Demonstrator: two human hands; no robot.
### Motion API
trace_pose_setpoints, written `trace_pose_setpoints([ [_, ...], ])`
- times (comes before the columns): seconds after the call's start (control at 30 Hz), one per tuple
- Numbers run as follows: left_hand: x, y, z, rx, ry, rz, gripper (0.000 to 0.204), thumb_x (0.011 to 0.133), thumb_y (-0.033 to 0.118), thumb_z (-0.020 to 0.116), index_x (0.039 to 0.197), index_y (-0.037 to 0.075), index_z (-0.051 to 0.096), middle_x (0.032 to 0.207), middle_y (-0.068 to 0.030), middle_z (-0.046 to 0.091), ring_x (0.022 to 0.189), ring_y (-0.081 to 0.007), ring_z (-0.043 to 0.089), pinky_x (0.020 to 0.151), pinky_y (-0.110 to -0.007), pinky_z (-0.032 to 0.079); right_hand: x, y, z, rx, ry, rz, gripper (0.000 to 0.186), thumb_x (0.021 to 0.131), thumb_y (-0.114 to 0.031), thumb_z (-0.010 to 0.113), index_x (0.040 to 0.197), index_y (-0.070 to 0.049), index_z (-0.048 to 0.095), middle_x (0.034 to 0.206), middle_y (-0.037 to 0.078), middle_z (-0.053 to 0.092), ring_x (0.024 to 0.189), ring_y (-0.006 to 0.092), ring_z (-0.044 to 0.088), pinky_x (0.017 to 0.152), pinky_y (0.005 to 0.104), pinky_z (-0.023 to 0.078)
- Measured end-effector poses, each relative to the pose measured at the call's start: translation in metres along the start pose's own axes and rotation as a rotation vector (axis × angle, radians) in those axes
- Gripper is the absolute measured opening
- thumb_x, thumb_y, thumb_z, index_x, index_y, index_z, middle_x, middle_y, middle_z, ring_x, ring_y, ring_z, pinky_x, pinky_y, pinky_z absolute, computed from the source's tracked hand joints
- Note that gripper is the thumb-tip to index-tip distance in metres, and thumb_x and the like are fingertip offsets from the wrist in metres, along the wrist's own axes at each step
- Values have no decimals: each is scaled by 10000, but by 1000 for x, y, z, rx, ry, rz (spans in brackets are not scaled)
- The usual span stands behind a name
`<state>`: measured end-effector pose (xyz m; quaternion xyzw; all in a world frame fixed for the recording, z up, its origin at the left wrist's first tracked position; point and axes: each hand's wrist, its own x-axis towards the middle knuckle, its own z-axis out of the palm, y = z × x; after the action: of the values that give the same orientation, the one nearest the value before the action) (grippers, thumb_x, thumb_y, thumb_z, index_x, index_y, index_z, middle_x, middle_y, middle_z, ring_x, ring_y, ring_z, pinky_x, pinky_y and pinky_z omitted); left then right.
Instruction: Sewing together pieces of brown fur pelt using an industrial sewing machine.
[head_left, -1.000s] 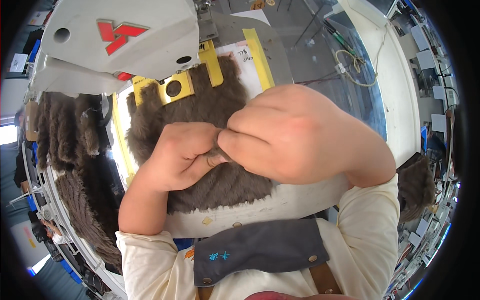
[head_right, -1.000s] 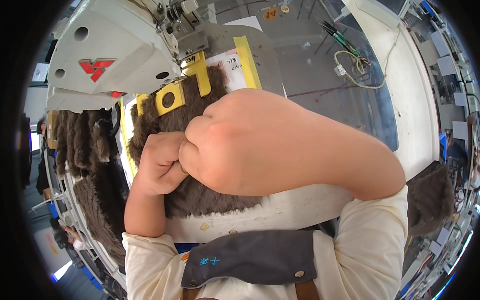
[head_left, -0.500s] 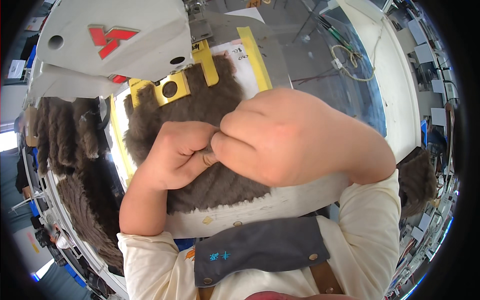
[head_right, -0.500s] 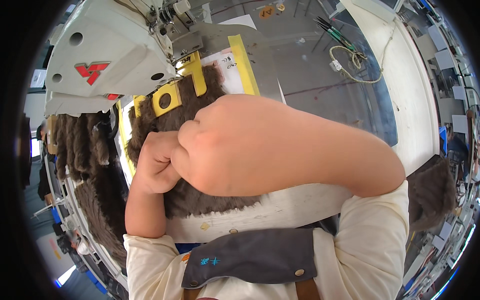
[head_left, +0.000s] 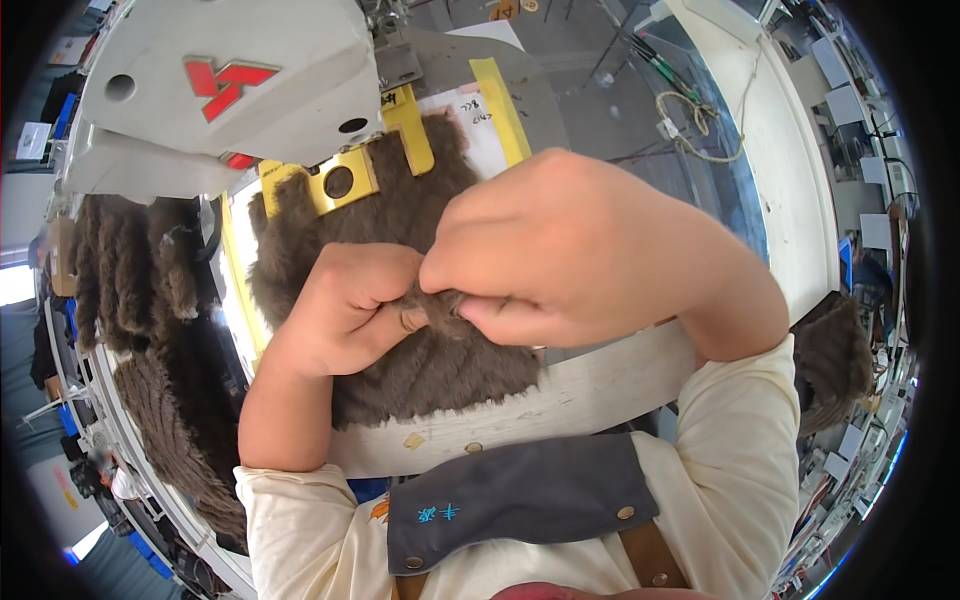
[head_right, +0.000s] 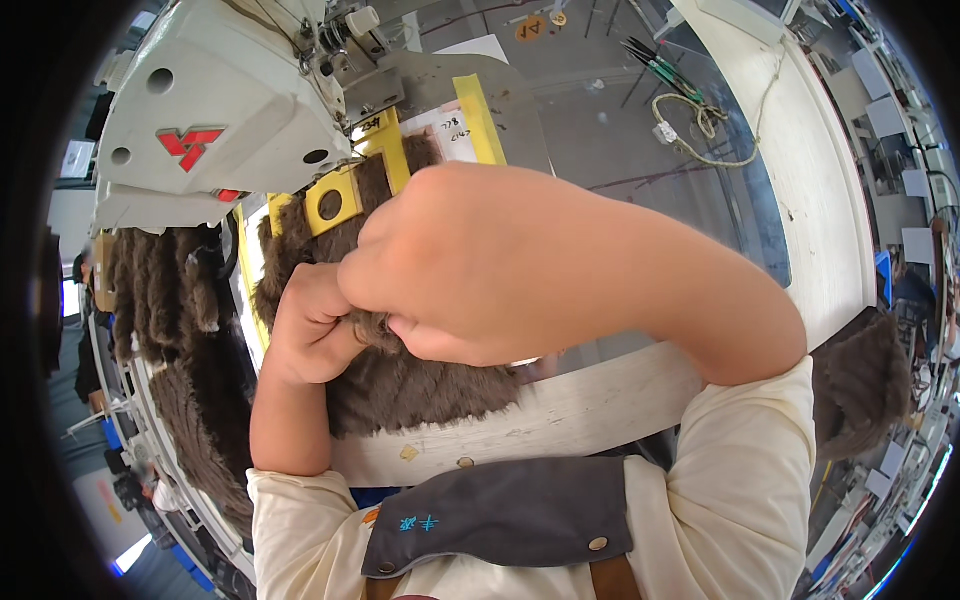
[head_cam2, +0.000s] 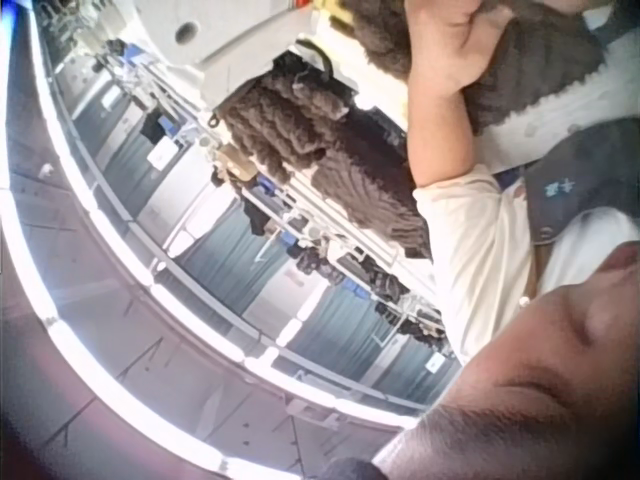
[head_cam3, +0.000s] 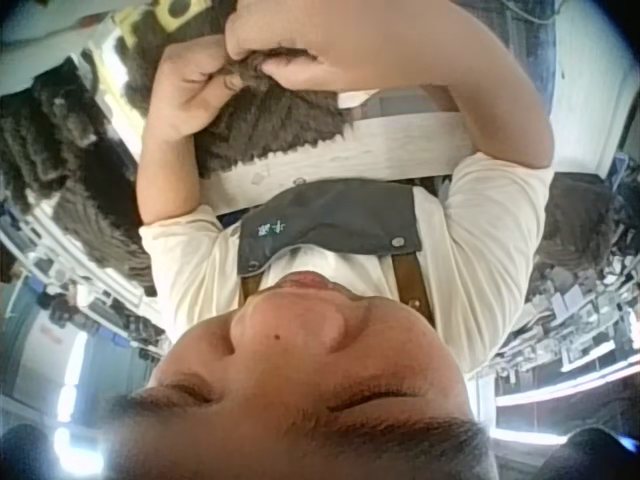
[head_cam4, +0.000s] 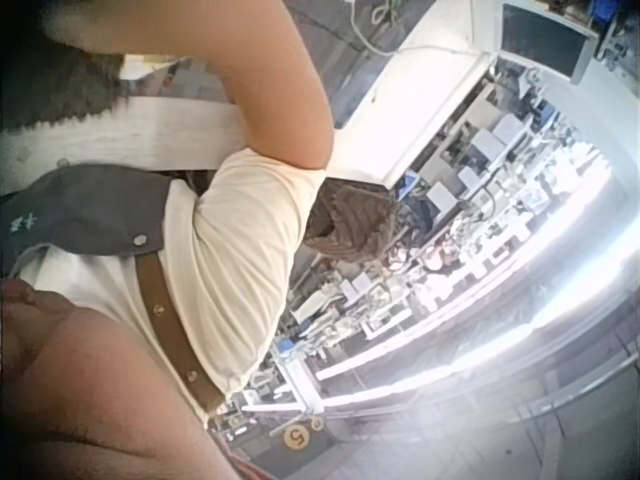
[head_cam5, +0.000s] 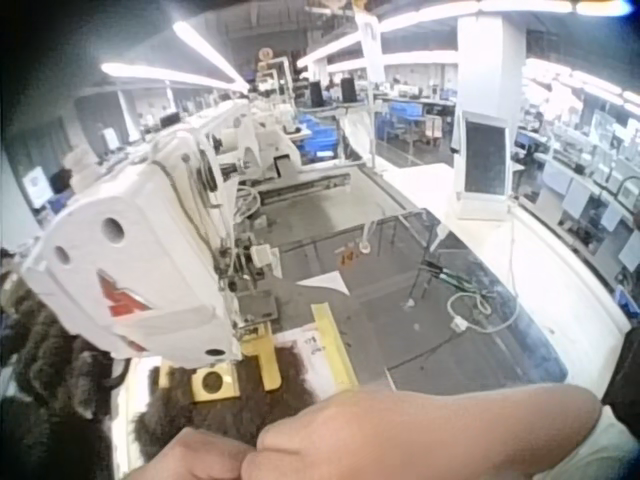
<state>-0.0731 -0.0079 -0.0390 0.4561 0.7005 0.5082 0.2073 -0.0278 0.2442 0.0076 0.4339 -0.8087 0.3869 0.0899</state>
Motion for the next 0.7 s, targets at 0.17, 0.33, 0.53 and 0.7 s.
trace_pose_setpoints([
  [0.17,1,5,-2,38,-30,-33,317,918,304,788,1023,8,746,795,-126,693,702,-330,680,636,-357,524,-2,-3,2,-164,-37,13,250,716,-44,762,947,-63,668,824,64,631,636,267,624,534,369,509],
  [0.33,2,8,-4,-73,44,1,385,964,355,754,982,-29,731,776,-112,686,666,-257,686,625,-326,520,0,0,0,-111,-1,-2,214,743,-28,743,951,-48,691,790,74,644,625,270,635,541,356,515],
  [0.53,-4,3,-1,-111,274,61,369,960,336,764,992,-30,740,820,-103,728,706,-193,705,646,-301,536,2,-7,-4,414,245,406,114,865,-53,746,961,8,737,788,68,732,687,106,700,628,265,559],
  [0.7,-1,0,-1,47,226,173,276,883,212,811,1003,-26,740,796,-124,704,669,-243,688,617,-327,526,6,-17,-5,569,105,563,197,823,-160,745,872,30,723,705,99,700,629,156,665,630,299,543],
])
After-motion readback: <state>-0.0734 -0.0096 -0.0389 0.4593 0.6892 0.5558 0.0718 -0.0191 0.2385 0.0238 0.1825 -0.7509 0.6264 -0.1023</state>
